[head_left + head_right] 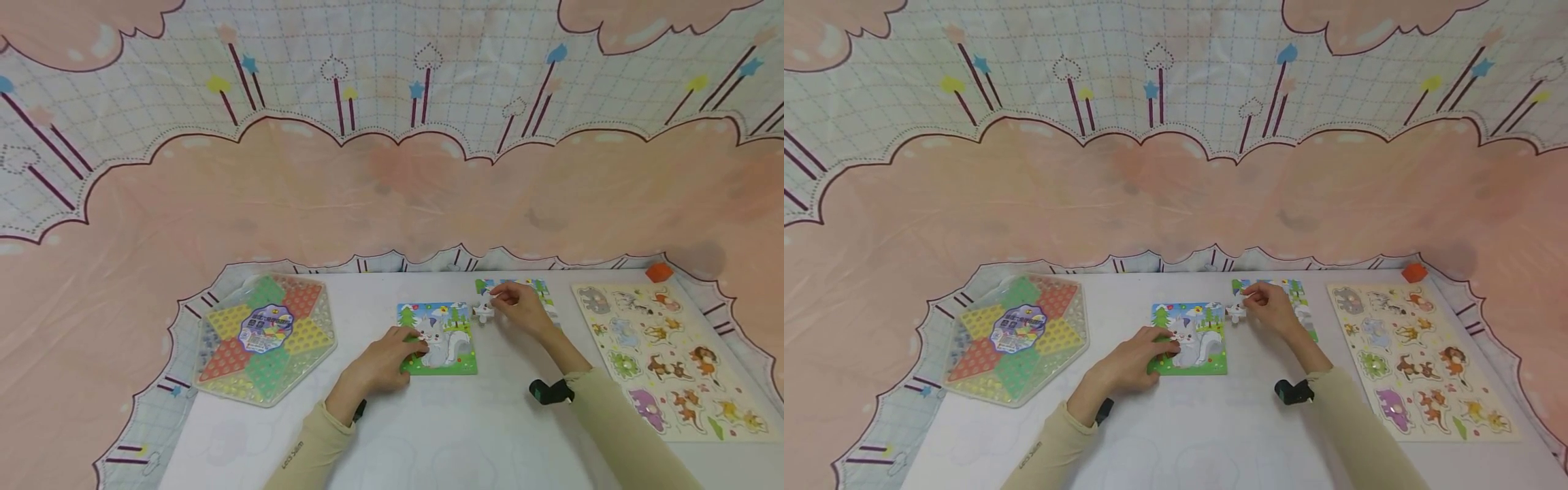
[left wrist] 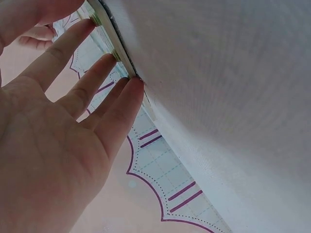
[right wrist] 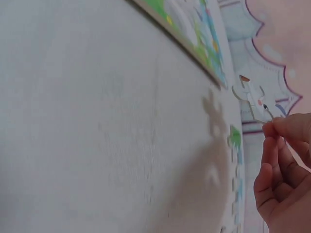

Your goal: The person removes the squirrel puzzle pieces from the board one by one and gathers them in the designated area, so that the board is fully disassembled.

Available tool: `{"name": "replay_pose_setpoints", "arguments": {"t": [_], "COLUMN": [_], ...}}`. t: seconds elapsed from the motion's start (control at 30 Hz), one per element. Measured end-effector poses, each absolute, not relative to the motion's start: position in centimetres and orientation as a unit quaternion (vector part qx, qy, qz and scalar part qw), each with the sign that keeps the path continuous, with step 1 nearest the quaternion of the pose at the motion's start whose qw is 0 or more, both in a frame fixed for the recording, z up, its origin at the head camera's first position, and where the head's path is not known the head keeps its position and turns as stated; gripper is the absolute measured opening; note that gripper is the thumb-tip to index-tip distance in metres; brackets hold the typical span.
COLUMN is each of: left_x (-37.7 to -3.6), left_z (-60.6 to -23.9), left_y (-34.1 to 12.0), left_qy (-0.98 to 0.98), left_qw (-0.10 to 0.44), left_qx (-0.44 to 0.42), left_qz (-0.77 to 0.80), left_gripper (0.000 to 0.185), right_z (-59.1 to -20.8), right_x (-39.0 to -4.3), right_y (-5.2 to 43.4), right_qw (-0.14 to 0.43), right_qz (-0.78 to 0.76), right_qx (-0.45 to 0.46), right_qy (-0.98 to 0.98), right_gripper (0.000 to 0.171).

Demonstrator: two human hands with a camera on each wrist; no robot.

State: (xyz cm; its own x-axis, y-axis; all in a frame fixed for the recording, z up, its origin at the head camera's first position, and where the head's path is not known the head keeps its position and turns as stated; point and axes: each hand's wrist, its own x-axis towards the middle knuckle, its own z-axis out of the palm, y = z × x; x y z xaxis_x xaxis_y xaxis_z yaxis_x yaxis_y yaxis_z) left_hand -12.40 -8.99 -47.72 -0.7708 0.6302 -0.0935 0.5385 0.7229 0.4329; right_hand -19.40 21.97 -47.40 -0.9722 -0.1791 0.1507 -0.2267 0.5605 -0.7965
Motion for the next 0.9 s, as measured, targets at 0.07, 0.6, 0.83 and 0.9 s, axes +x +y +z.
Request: {"name": "replay_pose_setpoints", "arguments": {"t": [0.07, 0.6, 0.83, 0.9], "left_x": [-12.4, -12.3, -12.3, -12.3], "left_z": [-47.7, -47.7, -47.7, -47.6], "left_y": [-9.0, -9.1, -9.1, -9.1], "left_qy": [0.921, 0.918, 0.919, 0.919], "left_qw": [0.120, 0.116, 0.119, 0.122], "left_qx": [0.316, 0.321, 0.317, 0.316], "left_qz": [0.196, 0.201, 0.201, 0.200], "left_gripper": [0.055, 0.055, 0.055, 0.055], "right_z": [-47.4, -47.6, -47.6, -47.6], "right_x": [-19.5, -19.7, -19.7, -19.8], "right_y": [22.8, 26.9, 27.1, 27.2], "right_qw": [0.025, -0.011, -0.027, -0.033], "right_qz": [0.456, 0.432, 0.407, 0.405], "right_qx": [0.107, 0.059, 0.034, 0.027], "right_qy": [-0.883, -0.900, -0.913, -0.913], "right_gripper": [0.015, 0.020, 0.018, 0.018]}}
